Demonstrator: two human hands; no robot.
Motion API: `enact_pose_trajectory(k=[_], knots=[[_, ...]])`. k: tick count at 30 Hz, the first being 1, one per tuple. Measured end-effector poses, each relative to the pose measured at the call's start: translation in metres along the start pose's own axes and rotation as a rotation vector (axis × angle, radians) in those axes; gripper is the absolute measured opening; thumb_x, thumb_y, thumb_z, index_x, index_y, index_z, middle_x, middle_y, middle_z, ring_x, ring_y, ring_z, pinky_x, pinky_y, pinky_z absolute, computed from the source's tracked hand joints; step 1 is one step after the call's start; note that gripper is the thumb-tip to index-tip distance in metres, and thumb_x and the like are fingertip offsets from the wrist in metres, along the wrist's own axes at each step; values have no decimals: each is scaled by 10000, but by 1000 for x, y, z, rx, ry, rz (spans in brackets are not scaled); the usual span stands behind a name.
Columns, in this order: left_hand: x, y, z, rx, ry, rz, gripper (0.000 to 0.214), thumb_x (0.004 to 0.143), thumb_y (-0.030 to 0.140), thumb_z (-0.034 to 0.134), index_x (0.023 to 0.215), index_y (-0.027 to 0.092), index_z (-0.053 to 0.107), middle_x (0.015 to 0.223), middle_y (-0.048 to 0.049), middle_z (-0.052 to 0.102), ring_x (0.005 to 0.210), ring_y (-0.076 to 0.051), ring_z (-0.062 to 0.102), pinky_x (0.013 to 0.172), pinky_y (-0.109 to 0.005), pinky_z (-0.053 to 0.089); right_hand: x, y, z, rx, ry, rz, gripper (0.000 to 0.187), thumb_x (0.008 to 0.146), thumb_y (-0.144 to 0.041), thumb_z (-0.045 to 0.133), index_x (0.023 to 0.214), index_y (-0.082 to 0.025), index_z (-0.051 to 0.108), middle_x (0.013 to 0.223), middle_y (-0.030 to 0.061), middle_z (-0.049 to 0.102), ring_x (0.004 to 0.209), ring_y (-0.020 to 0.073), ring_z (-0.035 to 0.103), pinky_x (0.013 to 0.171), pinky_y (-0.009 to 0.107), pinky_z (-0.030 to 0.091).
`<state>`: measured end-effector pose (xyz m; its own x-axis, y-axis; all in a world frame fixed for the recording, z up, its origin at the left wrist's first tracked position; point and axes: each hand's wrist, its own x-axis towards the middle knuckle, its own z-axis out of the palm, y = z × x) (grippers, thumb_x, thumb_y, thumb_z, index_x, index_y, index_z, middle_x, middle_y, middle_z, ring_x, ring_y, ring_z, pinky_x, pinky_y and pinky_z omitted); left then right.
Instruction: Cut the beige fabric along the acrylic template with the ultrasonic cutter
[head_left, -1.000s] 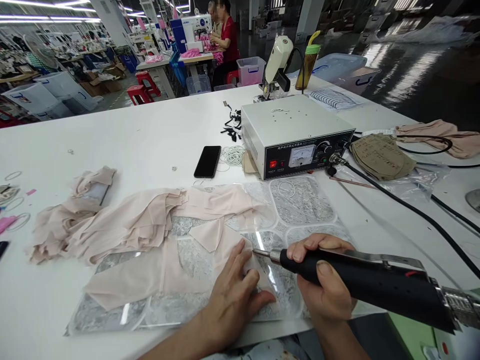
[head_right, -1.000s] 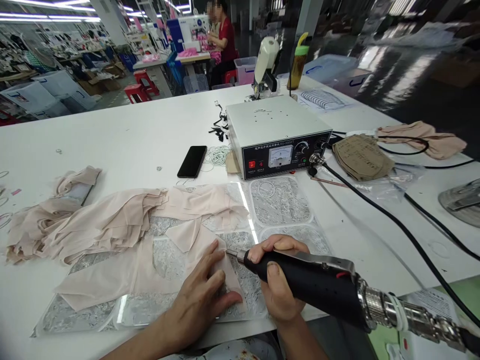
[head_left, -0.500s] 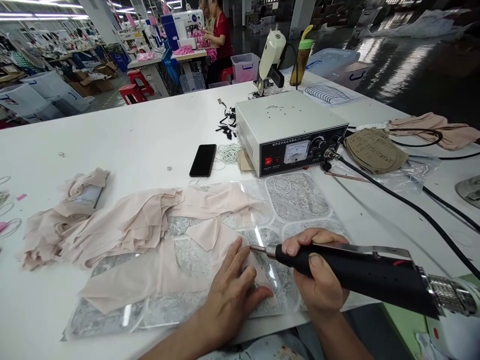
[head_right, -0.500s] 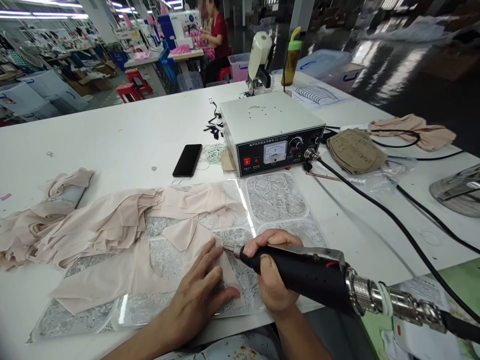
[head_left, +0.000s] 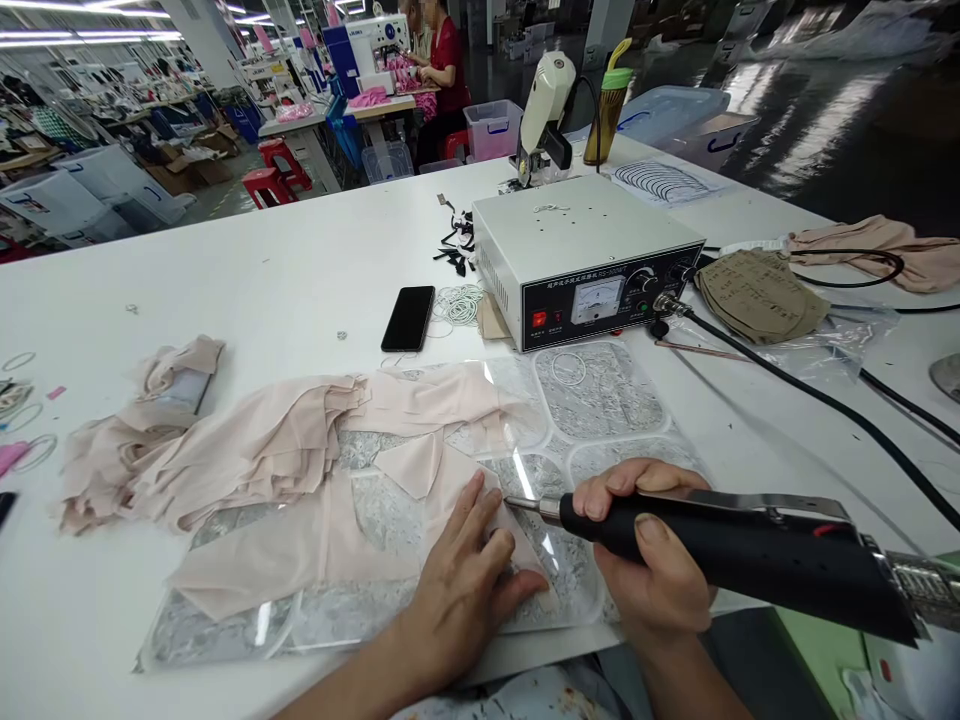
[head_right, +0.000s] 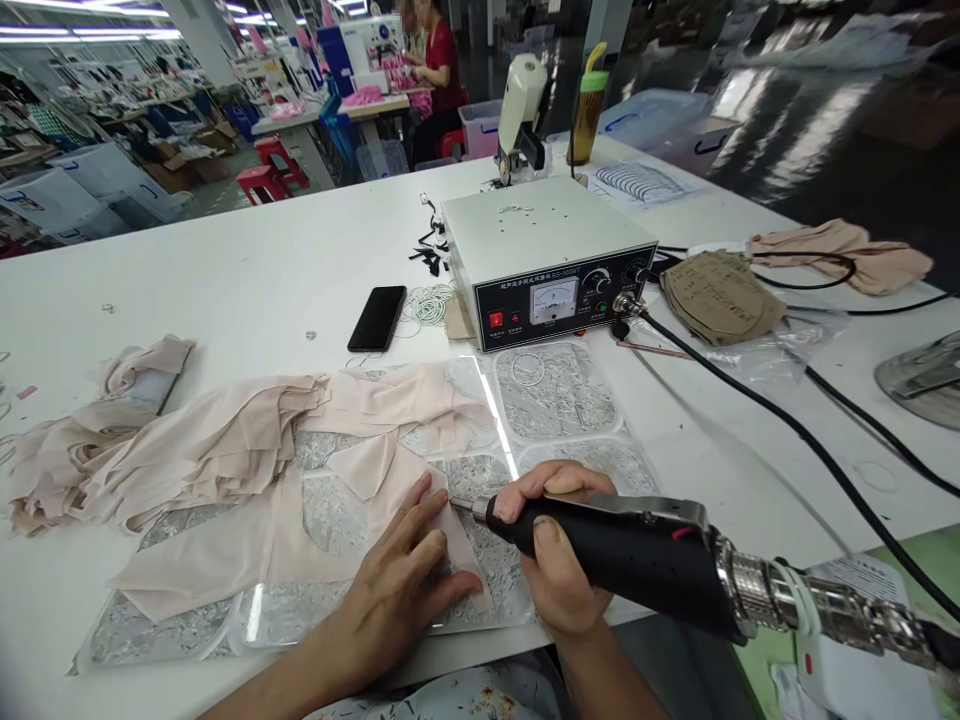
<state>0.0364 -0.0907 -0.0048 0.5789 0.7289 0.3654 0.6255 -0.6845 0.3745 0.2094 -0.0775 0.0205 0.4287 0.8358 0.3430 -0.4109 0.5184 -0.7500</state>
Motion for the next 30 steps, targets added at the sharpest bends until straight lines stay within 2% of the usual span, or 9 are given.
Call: enact_pose_trajectory(k=[11,17,24,30], knots=[[0,-1,0,-19,15,-6,320,762,282,772,818,160,482,1275,-168,560,1357,-375,363,1007,-539,497,1,-3,1,-16,24,6,135,761,-164,562,889,-205,560,783,-18,537,570,113,587,541,319,529],[1,0,-1,-52,7,-39,401,720,267,807,956,148,506,1261,-178,580,1333,-386,396,992,-527,516,-2,-9,-5,16,36,60,94,769,-198,571,861,-206,555,767,-15,518,559,108,562,527,309,514],[2,0,0,-25,12,-10,541,739,282,794,1151,106,491,1238,-203,590,1320,-390,413,994,-535,509,-10,-23,-14,-18,-57,104,91,800,-258,601,865,-218,551,766,1,516,566,121,549,517,328,527],[2,-1,0,-34,22,-14,451,740,286,793,1050,133,503,1263,-188,582,1328,-384,402,989,-530,515,-10,-24,-13,-49,-94,89,96,827,-260,589,901,-216,547,772,3,524,573,119,556,537,327,542]])
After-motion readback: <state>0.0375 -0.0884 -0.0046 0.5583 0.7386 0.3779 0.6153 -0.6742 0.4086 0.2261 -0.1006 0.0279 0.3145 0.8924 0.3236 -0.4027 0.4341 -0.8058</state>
